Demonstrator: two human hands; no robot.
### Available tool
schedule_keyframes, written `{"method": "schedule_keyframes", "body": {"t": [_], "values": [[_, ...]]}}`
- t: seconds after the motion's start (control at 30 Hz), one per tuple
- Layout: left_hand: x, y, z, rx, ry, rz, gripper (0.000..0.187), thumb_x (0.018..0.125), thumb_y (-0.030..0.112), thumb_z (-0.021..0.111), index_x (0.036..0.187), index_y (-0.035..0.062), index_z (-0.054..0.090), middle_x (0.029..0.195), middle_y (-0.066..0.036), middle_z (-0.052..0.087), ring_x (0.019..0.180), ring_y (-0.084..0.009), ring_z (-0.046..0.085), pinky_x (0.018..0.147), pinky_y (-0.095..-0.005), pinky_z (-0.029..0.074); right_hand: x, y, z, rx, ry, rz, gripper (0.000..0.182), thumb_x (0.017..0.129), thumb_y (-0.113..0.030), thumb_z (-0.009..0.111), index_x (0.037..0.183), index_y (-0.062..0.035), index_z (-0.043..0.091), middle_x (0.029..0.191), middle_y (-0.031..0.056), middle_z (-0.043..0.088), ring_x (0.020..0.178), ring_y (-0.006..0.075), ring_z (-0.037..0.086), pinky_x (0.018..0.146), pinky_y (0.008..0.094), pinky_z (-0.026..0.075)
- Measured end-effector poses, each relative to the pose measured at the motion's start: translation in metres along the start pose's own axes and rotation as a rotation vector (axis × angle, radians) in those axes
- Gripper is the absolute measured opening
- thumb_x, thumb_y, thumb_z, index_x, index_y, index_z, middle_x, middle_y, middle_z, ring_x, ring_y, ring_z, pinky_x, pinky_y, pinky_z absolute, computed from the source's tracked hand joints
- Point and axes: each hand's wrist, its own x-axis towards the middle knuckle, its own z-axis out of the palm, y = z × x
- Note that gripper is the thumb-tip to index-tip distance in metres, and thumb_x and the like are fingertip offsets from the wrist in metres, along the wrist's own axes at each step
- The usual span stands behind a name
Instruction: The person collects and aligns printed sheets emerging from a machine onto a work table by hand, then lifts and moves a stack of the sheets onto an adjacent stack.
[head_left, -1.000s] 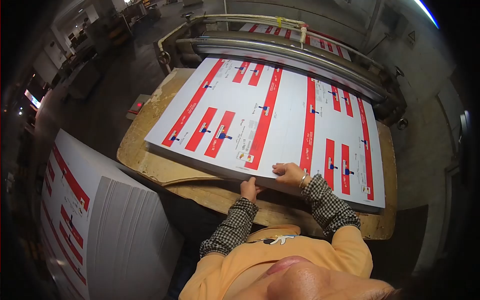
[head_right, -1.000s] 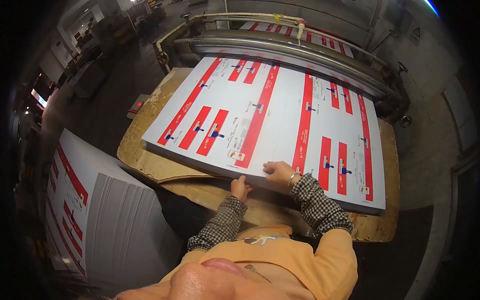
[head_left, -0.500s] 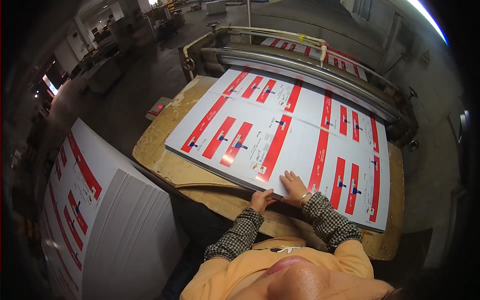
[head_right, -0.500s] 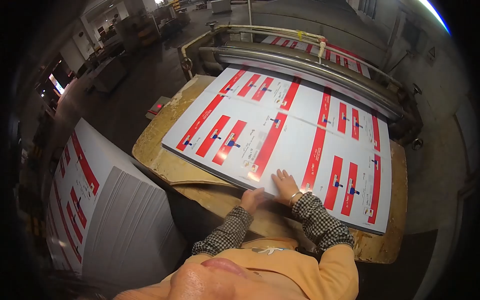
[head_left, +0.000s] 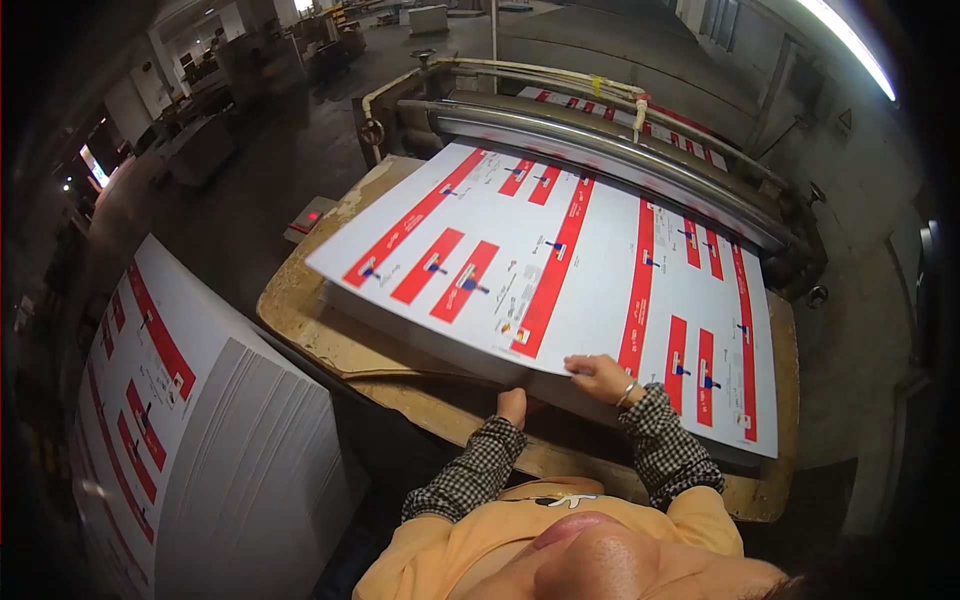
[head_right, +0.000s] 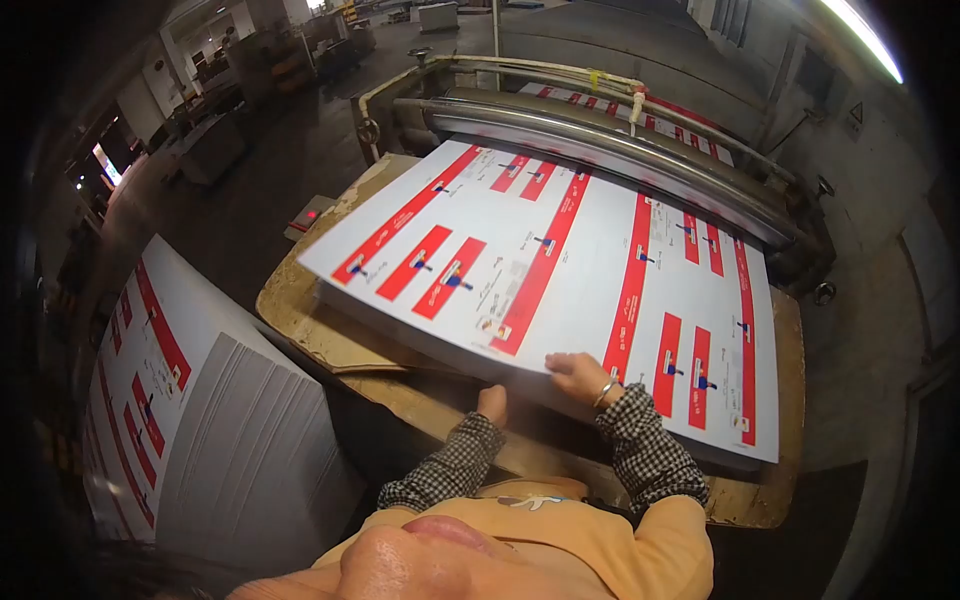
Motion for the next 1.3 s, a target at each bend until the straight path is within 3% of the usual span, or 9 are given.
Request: {"method": "schedule_keyframes", "body": {"t": [0.1, 0.23, 0.37, 0.43, 0.63, 0.77, 0.8, 0.97, 1.3], "values": [[0.010, -0.007, -0.006, 0.082, -0.035, 0.048, 0.022, 0.079, 0.011, 0.047, 0.086, -0.0064, 0.058, 0.073, -0.011, 0.058, 0.059, -0.0191, 0.056, 0.049, -0.0353, 0.044, -0.002, 0.017, 0.014, -0.047, -0.078, 0.061, 0.030, 0.075, -0.011, 0.060, 0.103, 0.0020, 0.062, 0.115, 0.0168, 0.060, 0.104, 0.0247, 0.059, 0.091, 0.0315, 0.045], [0.010, -0.008, -0.006, -0.036, -0.126, 0.080, 0.027, 0.083, 0.018, 0.056, 0.094, -0.0066, 0.056, 0.081, -0.012, 0.061, 0.065, -0.0197, 0.061, 0.056, -0.0329, 0.051, 0.013, 0.026, 0.010, -0.104, -0.164, 0.154, 0.034, 0.074, -0.014, 0.063, 0.104, 0.0003, 0.063, 0.116, 0.0143, 0.060, 0.102, 0.0229, 0.060, 0.090, 0.0303, 0.045], [0.008, -0.010, -0.004, -0.074, -0.178, 0.093, 0.041, 0.083, 0.031, 0.064, 0.098, -0.0067, 0.054, 0.084, -0.012, 0.064, 0.068, -0.0196, 0.065, 0.059, -0.0304, 0.055, 0.053, 0.039, 0.006, -0.288, 0.311, 0.401, 0.038, 0.071, -0.029, 0.063, 0.097, -0.0016, 0.065, 0.092, 0.0169, 0.065, 0.088, 0.0307, 0.061, 0.081, 0.0336, 0.048], [0.008, -0.009, -0.002, -0.073, -0.164, 0.101, 0.039, 0.084, 0.029, 0.063, 0.099, -0.0062, 0.054, 0.085, -0.013, 0.064, 0.069, -0.0200, 0.065, 0.058, -0.0306, 0.055, 0.069, 0.068, 0.012, -0.074, 0.286, 0.436, 0.056, 0.068, -0.038, 0.068, 0.111, -0.0044, 0.059, 0.114, 0.0225, 0.056, 0.109, 0.0347, 0.052, 0.091, 0.0399, 0.043], [0.027, -0.018, -0.015, -0.112, -0.350, 0.071, 0.029, 0.082, 0.017, 0.062, 0.101, -0.0038, 0.056, 0.091, -0.012, 0.064, 0.076, -0.0211, 0.065, 0.068, -0.0314, 0.053, 0.012, 0.004, 0.045, -0.625, -0.153, 0.123, 0.095, 0.060, -0.043, 0.076, 0.137, -0.0091, 0.032, 0.145, 0.0233, 0.019, 0.134, 0.0431, 0.015, 0.103, 0.0606, 0.021], [0.028, -0.014, -0.032, -0.090, -0.571, 0.028, 0.030, 0.081, 0.014, 0.061, 0.104, -0.0055, 0.056, 0.096, -0.014, 0.063, 0.090, -0.0241, 0.062, 0.082, -0.0372, 0.050, 0.019, 0.028, 0.032, -0.449, -0.209, 0.100, 0.072, 0.062, -0.027, 0.074, 0.126, -0.0065, 0.048, 0.142, 0.0238, 0.026, 0.131, 0.0397, 0.025, 0.103, 0.0441, 0.031], [0.021, -0.011, -0.030, -0.104, -0.559, 0.023, 0.031, 0.081, 0.014, 0.061, 0.105, -0.0056, 0.055, 0.097, -0.014, 0.063, 0.091, -0.0250, 0.062, 0.083, -0.0381, 0.050, 0.016, 0.033, 0.026, -0.474, -0.100, -0.045, 0.051, 0.067, -0.020, 0.065, 0.115, -0.0026, 0.057, 0.126, 0.0215, 0.049, 0.111, 0.0341, 0.050, 0.090, 0.0374, 0.043], [0.004, -0.004, -0.008, -0.153, -0.318, 0.009, 0.035, 0.086, 0.018, 0.051, 0.112, -0.0055, 0.051, 0.100, -0.017, 0.060, 0.091, -0.0289, 0.061, 0.084, -0.0443, 0.051, 0.020, -0.040, -0.046, -0.192, -0.061, 0.063, 0.030, 0.077, -0.018, 0.055, 0.098, 0.0022, 0.063, 0.091, 0.0157, 0.067, 0.078, 0.0261, 0.065, 0.072, 0.0320, 0.051], [0.008, -0.007, -0.001, -0.117, -0.218, 0.052, 0.033, 0.084, 0.008, 0.037, 0.108, -0.0114, 0.049, 0.098, -0.021, 0.059, 0.088, -0.0317, 0.063, 0.077, -0.0435, 0.055, 0.005, 0.023, 0.024, -0.170, -0.095, -0.008, 0.038, 0.074, -0.019, 0.063, 0.105, 0.0012, 0.061, 0.121, 0.0186, 0.054, 0.105, 0.0300, 0.057, 0.091, 0.0326, 0.045]]}}
